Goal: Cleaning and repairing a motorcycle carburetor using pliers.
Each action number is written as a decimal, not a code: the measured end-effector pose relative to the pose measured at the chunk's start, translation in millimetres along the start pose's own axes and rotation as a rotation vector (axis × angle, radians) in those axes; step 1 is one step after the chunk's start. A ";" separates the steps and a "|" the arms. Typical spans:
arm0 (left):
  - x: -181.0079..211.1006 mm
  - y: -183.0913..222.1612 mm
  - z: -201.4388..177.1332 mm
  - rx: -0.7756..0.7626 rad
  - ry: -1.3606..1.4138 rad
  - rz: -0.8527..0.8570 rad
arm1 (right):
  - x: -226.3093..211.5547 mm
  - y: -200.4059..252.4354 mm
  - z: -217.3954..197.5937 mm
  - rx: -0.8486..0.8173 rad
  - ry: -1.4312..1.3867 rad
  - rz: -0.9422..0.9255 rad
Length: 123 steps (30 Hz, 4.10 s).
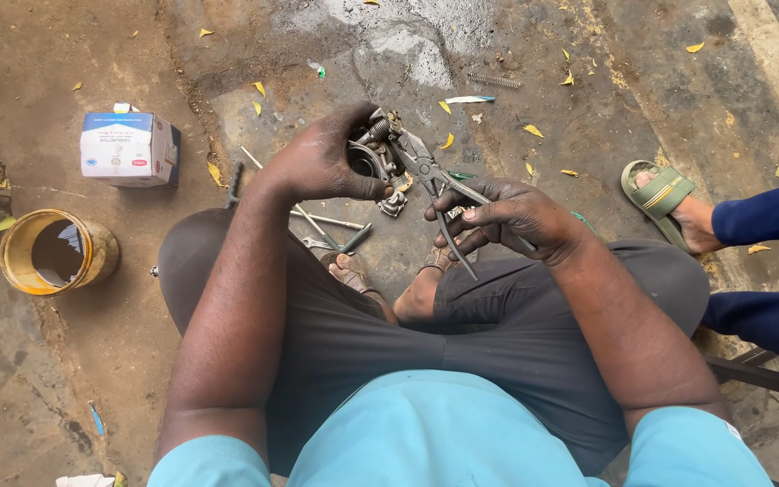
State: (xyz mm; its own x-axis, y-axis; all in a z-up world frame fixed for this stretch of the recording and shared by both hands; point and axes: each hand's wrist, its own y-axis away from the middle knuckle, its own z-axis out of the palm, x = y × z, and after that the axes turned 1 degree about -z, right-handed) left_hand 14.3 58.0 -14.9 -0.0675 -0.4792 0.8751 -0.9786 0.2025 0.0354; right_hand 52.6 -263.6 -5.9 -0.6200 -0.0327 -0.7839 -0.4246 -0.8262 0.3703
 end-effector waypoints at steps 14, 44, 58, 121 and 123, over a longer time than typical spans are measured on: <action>-46.4 -4.5 11.0 0.059 0.806 -0.078 | -17.3 16.0 0.1 0.012 0.484 -0.253; -22.7 -14.3 26.5 0.025 0.928 -0.345 | 19.1 -16.3 13.8 0.493 1.376 -0.688; -13.1 -18.7 25.6 0.051 0.597 -0.474 | 30.7 -17.9 -3.2 0.515 1.563 -0.668; 20.7 -17.3 43.9 -0.018 0.122 -0.415 | 46.4 -31.9 -4.6 0.507 1.423 -0.537; 25.2 -12.0 41.3 -0.018 0.119 -0.403 | 51.4 -32.9 -8.9 0.511 1.467 -0.547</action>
State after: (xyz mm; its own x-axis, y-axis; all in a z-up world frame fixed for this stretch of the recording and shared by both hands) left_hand 16.3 8.2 -13.3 0.3445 -0.4211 0.8390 -0.9183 0.0344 0.3943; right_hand 40.6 -243.1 -62.8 0.6563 -0.5347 -0.5322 -0.7140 -0.6682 -0.2091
